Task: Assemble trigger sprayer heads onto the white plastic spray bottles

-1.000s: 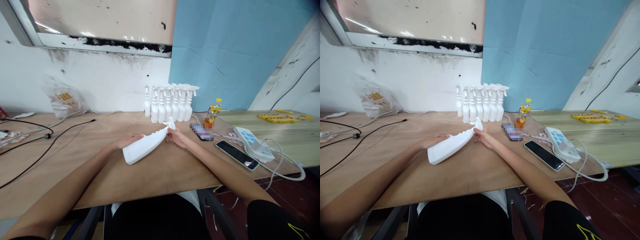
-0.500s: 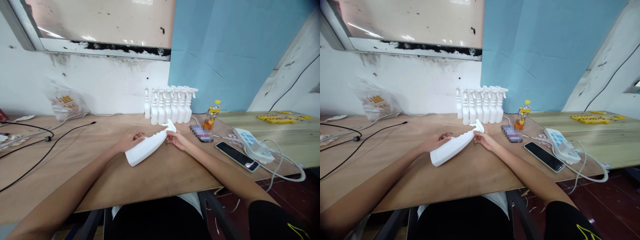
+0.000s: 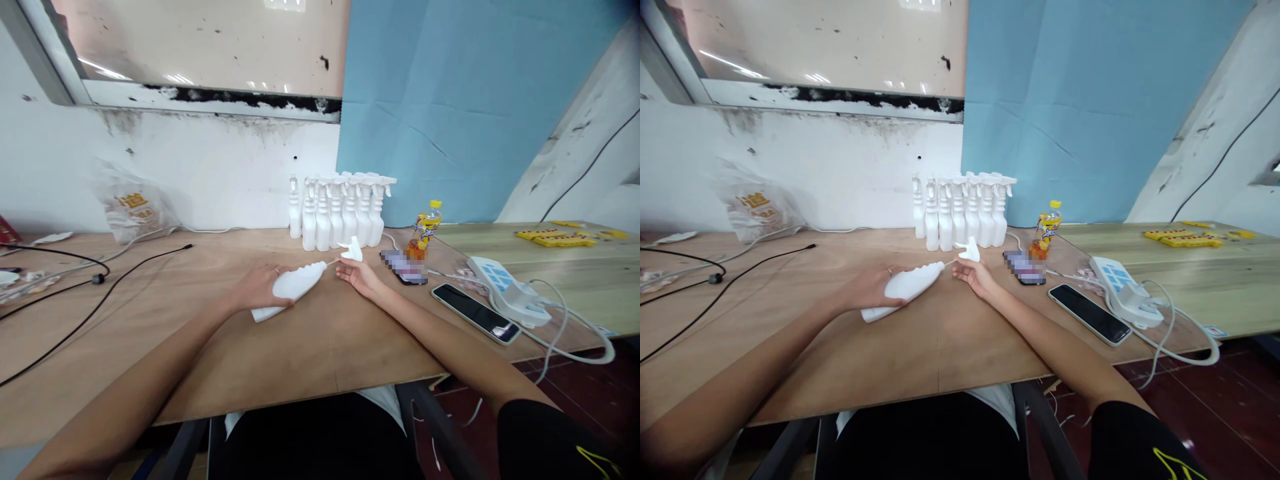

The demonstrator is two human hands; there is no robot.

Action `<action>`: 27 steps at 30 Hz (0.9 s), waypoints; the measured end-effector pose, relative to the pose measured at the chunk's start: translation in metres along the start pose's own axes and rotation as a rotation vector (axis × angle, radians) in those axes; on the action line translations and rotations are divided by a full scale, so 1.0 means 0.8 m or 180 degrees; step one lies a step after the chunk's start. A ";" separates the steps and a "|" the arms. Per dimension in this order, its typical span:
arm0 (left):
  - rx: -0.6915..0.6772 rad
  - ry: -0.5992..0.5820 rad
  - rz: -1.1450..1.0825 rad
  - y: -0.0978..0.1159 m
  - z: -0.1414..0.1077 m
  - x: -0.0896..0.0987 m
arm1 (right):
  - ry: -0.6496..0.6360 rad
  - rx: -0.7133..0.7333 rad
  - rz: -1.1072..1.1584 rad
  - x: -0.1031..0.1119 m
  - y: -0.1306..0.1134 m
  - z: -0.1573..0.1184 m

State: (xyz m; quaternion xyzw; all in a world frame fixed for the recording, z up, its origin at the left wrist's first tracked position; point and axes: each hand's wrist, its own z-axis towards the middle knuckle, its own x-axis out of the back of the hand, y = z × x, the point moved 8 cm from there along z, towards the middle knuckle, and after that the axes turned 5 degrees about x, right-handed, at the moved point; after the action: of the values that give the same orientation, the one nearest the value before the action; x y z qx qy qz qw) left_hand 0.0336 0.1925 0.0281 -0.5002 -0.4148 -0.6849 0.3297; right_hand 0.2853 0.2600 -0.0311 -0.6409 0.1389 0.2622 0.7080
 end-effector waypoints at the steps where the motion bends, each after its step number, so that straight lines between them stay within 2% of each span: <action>1: 0.0049 0.0130 0.0096 -0.016 0.004 0.006 | 0.0046 0.0080 0.0045 0.003 -0.005 0.001; 4: 0.0334 0.0706 0.0103 -0.082 0.015 0.029 | 0.0114 0.0232 0.0149 0.009 -0.020 0.004; 7: 0.0894 0.1680 -0.0138 -0.161 0.013 0.058 | 0.0061 0.0199 0.0221 0.007 -0.026 0.002; 9: 0.1229 0.2341 -0.0237 -0.205 0.006 0.072 | -0.0005 0.0093 0.0221 0.001 -0.021 -0.002; 11: 0.1420 0.2833 -0.0300 -0.235 0.003 0.081 | -0.0082 -0.0009 0.0192 -0.004 -0.014 -0.005; 13: 0.1503 0.3128 -0.0370 -0.254 0.006 0.084 | -0.0143 -0.0066 0.0178 -0.008 -0.007 -0.005; 16: 0.1561 0.3263 -0.0482 -0.271 0.018 0.084 | -0.0187 -0.0144 0.0172 -0.009 0.000 -0.002; 20: 0.1698 0.3217 -0.0600 -0.285 0.029 0.082 | -0.0199 -0.0314 0.0124 -0.007 0.006 0.002; 27: 0.2221 0.2755 -0.0555 -0.296 0.029 0.069 | -0.0395 -0.0334 0.0079 -0.017 0.010 -0.002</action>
State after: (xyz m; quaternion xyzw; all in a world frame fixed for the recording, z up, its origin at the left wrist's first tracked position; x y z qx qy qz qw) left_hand -0.1774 0.3151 0.0279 0.0013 -0.4834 -0.6746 0.5578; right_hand 0.2701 0.2564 -0.0307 -0.6579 0.0888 0.3170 0.6773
